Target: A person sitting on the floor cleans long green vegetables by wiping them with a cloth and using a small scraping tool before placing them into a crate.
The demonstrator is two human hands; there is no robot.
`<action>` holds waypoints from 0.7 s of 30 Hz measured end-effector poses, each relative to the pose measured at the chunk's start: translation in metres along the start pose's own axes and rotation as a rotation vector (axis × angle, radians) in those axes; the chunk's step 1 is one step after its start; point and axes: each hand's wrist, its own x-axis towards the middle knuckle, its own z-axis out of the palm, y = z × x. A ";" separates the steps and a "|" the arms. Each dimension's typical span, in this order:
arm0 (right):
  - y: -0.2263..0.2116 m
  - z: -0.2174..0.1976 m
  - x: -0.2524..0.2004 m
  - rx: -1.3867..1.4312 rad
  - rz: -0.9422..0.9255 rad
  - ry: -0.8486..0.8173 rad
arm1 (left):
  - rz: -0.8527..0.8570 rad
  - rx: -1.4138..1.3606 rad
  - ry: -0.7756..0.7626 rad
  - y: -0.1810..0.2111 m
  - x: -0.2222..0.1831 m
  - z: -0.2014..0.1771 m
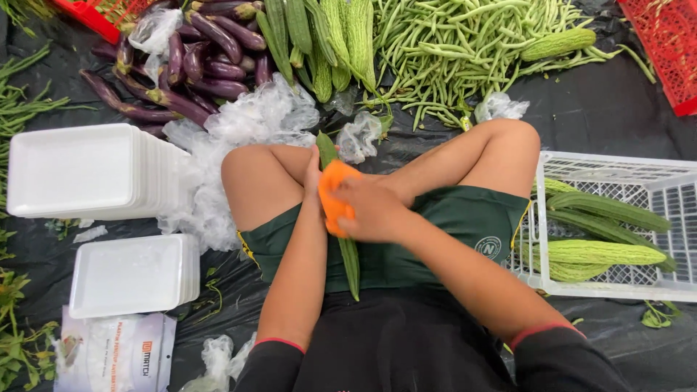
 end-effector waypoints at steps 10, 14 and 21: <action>-0.004 -0.033 -0.081 0.433 -0.034 -0.515 | -0.019 0.168 -0.059 0.035 -0.083 0.083; 0.020 -0.040 -0.057 0.651 -0.079 -0.051 | 0.018 0.234 -0.041 0.035 -0.099 0.099; 0.057 -0.008 0.025 0.414 -0.151 0.603 | -0.179 0.047 -0.223 0.014 -0.087 0.074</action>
